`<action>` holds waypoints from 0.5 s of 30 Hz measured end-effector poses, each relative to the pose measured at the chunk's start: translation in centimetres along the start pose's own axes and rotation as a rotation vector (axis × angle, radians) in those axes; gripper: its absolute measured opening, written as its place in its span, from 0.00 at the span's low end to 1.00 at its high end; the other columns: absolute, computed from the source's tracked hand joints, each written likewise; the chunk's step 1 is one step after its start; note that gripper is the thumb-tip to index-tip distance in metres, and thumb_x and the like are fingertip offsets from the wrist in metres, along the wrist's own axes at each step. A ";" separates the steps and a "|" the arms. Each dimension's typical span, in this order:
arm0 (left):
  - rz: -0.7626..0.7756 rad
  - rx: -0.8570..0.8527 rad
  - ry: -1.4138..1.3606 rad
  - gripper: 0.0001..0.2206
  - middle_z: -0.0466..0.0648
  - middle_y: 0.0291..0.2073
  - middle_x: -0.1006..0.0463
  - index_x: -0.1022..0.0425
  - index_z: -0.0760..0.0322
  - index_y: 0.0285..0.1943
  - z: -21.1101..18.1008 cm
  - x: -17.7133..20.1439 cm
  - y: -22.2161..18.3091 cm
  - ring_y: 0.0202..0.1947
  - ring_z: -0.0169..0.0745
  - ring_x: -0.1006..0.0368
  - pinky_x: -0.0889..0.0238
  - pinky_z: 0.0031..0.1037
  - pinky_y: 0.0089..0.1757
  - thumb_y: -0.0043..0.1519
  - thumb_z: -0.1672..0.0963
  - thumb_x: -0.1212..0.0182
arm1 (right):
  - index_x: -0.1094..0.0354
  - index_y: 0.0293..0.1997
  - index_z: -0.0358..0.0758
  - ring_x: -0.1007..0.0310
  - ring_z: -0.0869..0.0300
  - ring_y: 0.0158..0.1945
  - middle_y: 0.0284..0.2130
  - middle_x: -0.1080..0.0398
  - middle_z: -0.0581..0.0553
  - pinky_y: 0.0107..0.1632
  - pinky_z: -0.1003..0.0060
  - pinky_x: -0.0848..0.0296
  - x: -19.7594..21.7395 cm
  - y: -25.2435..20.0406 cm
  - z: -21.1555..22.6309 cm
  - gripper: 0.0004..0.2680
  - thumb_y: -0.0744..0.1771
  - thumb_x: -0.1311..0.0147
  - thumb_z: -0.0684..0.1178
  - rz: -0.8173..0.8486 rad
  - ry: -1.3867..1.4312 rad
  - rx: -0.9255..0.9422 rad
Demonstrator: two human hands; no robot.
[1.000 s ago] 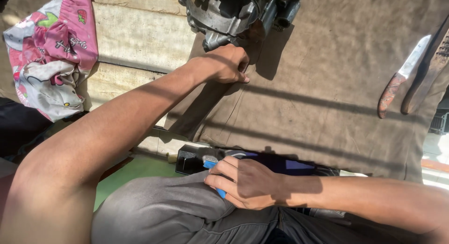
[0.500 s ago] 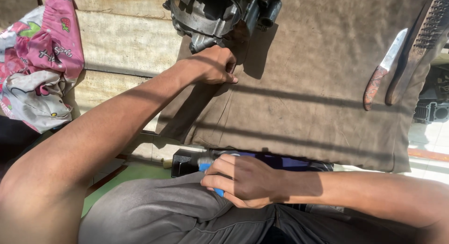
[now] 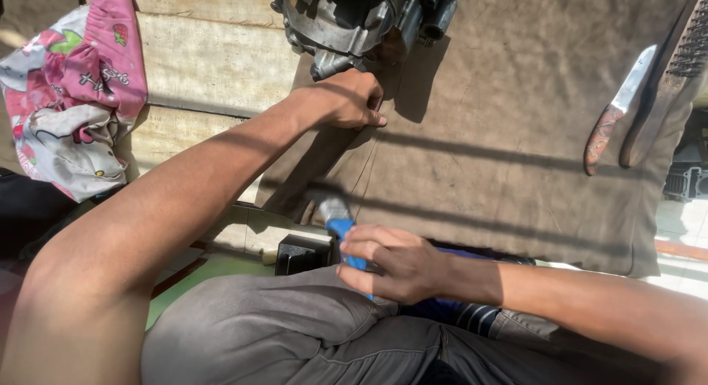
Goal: Cleaning and scraping residues from an engine crankcase part on a low workbench.
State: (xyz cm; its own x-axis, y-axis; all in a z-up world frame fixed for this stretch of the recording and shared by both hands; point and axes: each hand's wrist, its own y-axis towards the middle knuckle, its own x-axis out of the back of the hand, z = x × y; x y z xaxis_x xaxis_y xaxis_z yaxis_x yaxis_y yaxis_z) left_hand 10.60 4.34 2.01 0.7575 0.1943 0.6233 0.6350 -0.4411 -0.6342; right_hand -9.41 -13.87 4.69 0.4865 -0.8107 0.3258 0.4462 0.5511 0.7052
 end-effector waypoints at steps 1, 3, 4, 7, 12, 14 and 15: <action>0.034 0.037 -0.032 0.14 0.51 0.26 0.18 0.21 0.59 0.32 -0.5 0.6 -0.6 0.39 0.53 0.19 0.28 0.42 0.44 0.64 0.48 0.37 | 0.26 0.47 0.36 0.24 0.41 0.44 0.42 0.30 0.34 0.46 0.50 0.20 0.6 0.2 -0.9 0.15 0.73 0.66 0.45 0.052 -0.204 0.044; 0.069 0.078 -0.071 0.15 0.49 0.26 0.17 0.21 0.58 0.32 0.0 0.5 -0.5 0.38 0.48 0.20 0.29 0.40 0.45 0.67 0.48 0.41 | 0.26 0.47 0.39 0.25 0.40 0.45 0.42 0.30 0.34 0.48 0.50 0.21 1.0 0.0 -1.3 0.12 0.72 0.62 0.39 0.105 -0.401 0.088; 0.091 0.142 0.097 0.18 0.54 0.38 0.18 0.21 0.60 0.41 1.1 0.2 0.3 0.46 0.55 0.22 0.28 0.47 0.46 0.65 0.44 0.41 | 0.28 0.52 0.40 0.27 0.40 0.48 0.44 0.32 0.35 0.47 0.48 0.21 0.9 -0.5 -1.1 0.13 0.67 0.58 0.37 0.198 -0.193 -0.091; 0.139 0.273 0.418 0.30 0.56 0.52 0.21 0.23 0.57 0.57 4.8 -0.4 2.2 0.56 0.59 0.25 0.26 0.54 0.47 0.59 0.37 0.40 | 0.29 0.58 0.42 0.29 0.41 0.49 0.47 0.34 0.37 0.44 0.49 0.23 0.7 0.0 -0.3 0.18 0.63 0.56 0.35 0.280 0.084 -0.221; 0.161 0.437 0.539 0.31 0.54 0.49 0.20 0.24 0.60 0.61 6.7 -1.6 0.3 0.52 0.57 0.23 0.25 0.57 0.43 0.58 0.39 0.35 | 0.28 0.52 0.42 0.28 0.45 0.52 0.45 0.33 0.39 0.43 0.57 0.22 1.1 1.5 -2.8 0.12 0.70 0.63 0.41 0.214 -0.277 -0.087; 0.016 0.410 0.605 0.28 0.57 0.35 0.16 0.17 0.67 0.50 6.5 -0.9 -1.6 0.37 0.57 0.18 0.21 0.52 0.34 0.58 0.41 0.32 | 0.30 0.49 0.42 0.29 0.44 0.51 0.42 0.33 0.38 0.48 0.59 0.21 1.9 2.7 -4.3 0.12 0.73 0.66 0.42 0.162 -0.639 0.034; 0.013 0.406 0.609 0.28 0.57 0.35 0.16 0.17 0.67 0.50 6.7 -0.7 -2.2 0.37 0.57 0.18 0.21 0.52 0.34 0.58 0.41 0.32 | 0.30 0.49 0.42 0.29 0.44 0.51 0.42 0.33 0.38 0.48 0.59 0.21 0.6 1.5 -4.4 0.12 0.73 0.66 0.42 0.160 -0.645 0.034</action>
State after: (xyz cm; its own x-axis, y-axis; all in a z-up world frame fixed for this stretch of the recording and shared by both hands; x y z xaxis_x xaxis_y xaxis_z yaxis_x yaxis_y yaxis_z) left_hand 9.74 11.02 -0.07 0.6220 -0.3823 0.6834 0.7221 -0.0575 -0.6894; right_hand -5.17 -12.66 3.16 -0.0067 -0.6808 0.7324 0.3770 0.6766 0.6325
